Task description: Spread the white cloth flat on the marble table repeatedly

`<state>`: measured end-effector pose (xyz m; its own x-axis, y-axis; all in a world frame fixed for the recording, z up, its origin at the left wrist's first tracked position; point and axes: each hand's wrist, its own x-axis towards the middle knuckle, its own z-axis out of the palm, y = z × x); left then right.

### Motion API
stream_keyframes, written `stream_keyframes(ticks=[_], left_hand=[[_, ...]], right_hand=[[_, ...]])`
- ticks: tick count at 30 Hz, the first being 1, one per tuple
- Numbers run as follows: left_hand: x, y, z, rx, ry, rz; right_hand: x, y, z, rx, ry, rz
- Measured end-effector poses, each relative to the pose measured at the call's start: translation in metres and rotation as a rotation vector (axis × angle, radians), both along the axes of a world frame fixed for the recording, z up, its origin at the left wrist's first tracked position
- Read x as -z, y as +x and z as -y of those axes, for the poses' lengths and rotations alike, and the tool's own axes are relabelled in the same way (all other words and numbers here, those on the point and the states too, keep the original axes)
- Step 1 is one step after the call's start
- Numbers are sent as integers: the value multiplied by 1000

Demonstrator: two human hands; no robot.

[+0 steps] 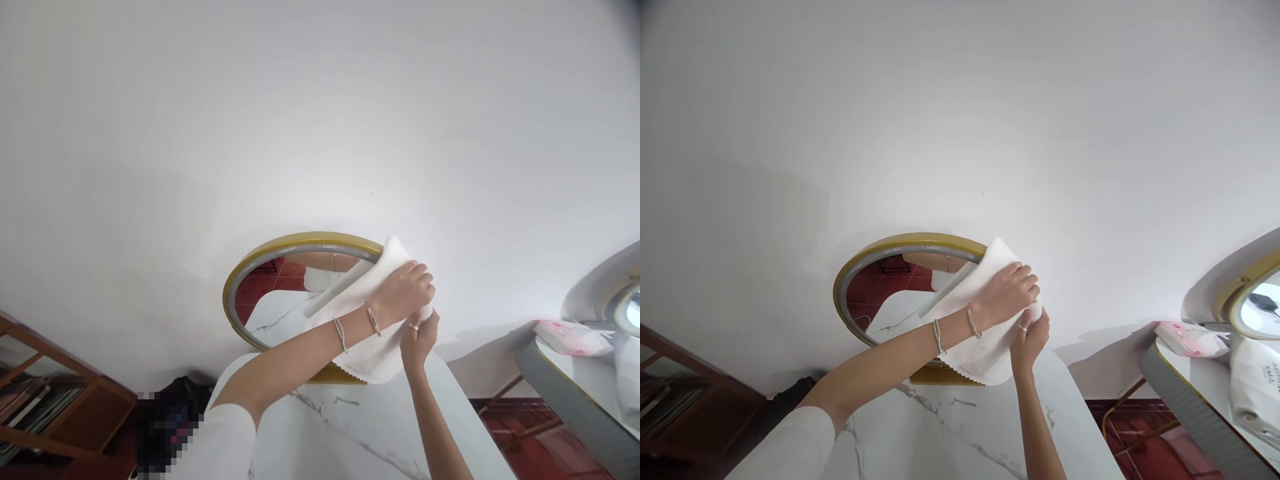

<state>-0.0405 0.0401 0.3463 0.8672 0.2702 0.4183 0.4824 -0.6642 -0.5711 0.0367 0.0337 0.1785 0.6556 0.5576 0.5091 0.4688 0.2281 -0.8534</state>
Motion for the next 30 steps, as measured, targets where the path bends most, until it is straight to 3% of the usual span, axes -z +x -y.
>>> stream_keyframes(ticks=[3, 6, 10, 14, 18, 23, 27, 30], left_hand=[[9, 4, -3, 46, 2, -46], [6, -4, -9, 65, 24, 9], [-16, -40, -11, 44, 66, 269], [-40, -103, -5, 11, 114, 596], [-43, -168, 2, -55, 111, 858], [-9, -235, 9, -136, 98, 1162], [46, -274, 13, -265, 141, 1266], [96, -290, 13, -411, 155, 1327]], right_hand=[[10, -1, 3, 35, -74, -112], [-4, -2, 0, 96, -38, -97], [-54, -9, -6, 146, 171, 150], [-118, -36, -12, 147, 397, 457], [-162, -78, -22, 85, 523, 734], [-182, -139, -31, -35, 686, 1030], [-177, -185, -32, -193, 740, 1218], [-160, -212, -31, -430, 712, 1372]])
